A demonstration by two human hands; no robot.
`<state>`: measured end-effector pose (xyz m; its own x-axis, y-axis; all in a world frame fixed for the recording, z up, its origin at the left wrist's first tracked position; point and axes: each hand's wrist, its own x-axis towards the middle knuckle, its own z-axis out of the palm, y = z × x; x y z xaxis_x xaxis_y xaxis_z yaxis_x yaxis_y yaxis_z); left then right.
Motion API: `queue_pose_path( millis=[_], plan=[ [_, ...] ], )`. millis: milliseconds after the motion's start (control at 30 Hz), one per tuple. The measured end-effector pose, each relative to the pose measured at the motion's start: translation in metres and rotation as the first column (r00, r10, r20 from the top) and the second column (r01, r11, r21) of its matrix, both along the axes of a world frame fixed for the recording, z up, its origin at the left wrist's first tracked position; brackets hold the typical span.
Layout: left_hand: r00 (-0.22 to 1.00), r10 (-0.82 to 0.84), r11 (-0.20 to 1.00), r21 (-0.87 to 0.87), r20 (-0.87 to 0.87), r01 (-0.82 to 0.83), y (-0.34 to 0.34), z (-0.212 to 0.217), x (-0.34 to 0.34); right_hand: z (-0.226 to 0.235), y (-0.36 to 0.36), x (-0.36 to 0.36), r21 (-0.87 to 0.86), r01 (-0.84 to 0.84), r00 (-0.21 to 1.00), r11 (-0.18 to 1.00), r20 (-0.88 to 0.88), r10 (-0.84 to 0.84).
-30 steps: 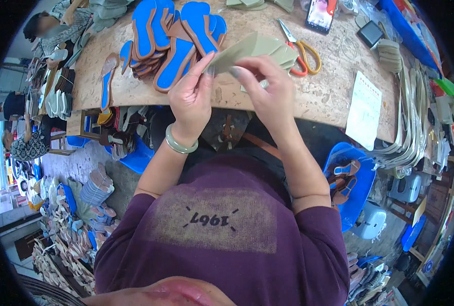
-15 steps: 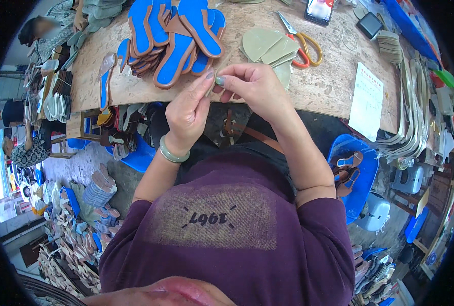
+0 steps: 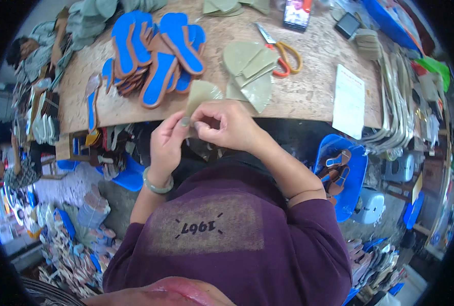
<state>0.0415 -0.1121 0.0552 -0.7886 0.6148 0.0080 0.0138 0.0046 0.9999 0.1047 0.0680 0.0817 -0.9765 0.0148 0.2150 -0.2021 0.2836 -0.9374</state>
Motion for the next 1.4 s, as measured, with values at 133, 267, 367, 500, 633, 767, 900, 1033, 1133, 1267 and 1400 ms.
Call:
queue_pose_path(
  millis=[133, 267, 367, 500, 633, 767, 900, 1033, 1133, 1267, 1400],
  plan=[
    [0.993, 0.013, 0.99, 0.14, 0.117, -0.029, 0.006, 0.005, 0.005, -0.02, 0.013, 0.003, -0.628, -0.034, 0.953, 0.778, 0.214, 0.214],
    [0.954, 0.018, 0.993, -0.107, -0.3, -0.052, 0.012, -0.003, 0.011, -0.013, 0.022, 0.008, -0.267, -0.088, 0.958, 0.96, 0.241, 0.155],
    [0.821, -0.07, 0.979, -0.196, -0.567, -0.052, 0.016, 0.003, 0.016, -0.01, 0.016, 0.012, 0.294, -0.014, 0.999, 0.956, 0.038, 0.003],
    [0.775, -0.203, 0.954, -0.301, -0.598, 0.018, 0.004, 0.015, 0.01, -0.022, 0.022, 0.01, 0.107, -0.188, 0.98, 0.976, 0.084, 0.18],
    [0.623, -0.421, 0.894, -0.419, -0.659, 0.16, -0.024, 0.022, 0.004, -0.024, 0.025, 0.02, 0.165, -0.378, 0.923, 0.911, -0.007, 0.385],
    [0.601, -0.511, 0.837, -0.514, -0.615, 0.185, -0.066, 0.039, -0.005, -0.012, 0.036, 0.034, 0.117, -0.54, 0.84, 0.833, 0.015, 0.542],
    [0.911, -0.241, 0.821, -0.57, -0.335, 0.007, -0.13, 0.052, -0.043, -0.001, 0.079, 0.051, 0.134, -0.529, 0.846, 0.838, 0.152, 0.51],
    [0.999, 0.033, 0.985, -0.169, 0.024, -0.029, -0.113, 0.042, -0.028, -0.019, 0.045, 0.041, 0.472, -0.455, 0.89, 0.756, 0.277, 0.363],
    [0.98, 0.028, 0.999, 0.023, 0.196, -0.033, -0.055, 0.03, -0.008, -0.017, 0.012, 0.017, 0.472, -0.216, 0.971, 0.855, 0.198, 0.136],
    [0.961, 0.024, 0.98, 0.182, 0.276, -0.076, -0.007, 0.026, -0.006, 0.005, 0.01, 0.01, 0.087, -0.107, 0.986, 0.99, 0.14, 0.094],
    [0.991, 0.041, 0.988, 0.145, 0.127, -0.06, 0.008, 0.013, -0.006, 0.002, 0.002, 0.016, -0.367, 0.164, 0.962, 0.916, 0.263, -0.068]
  ],
)
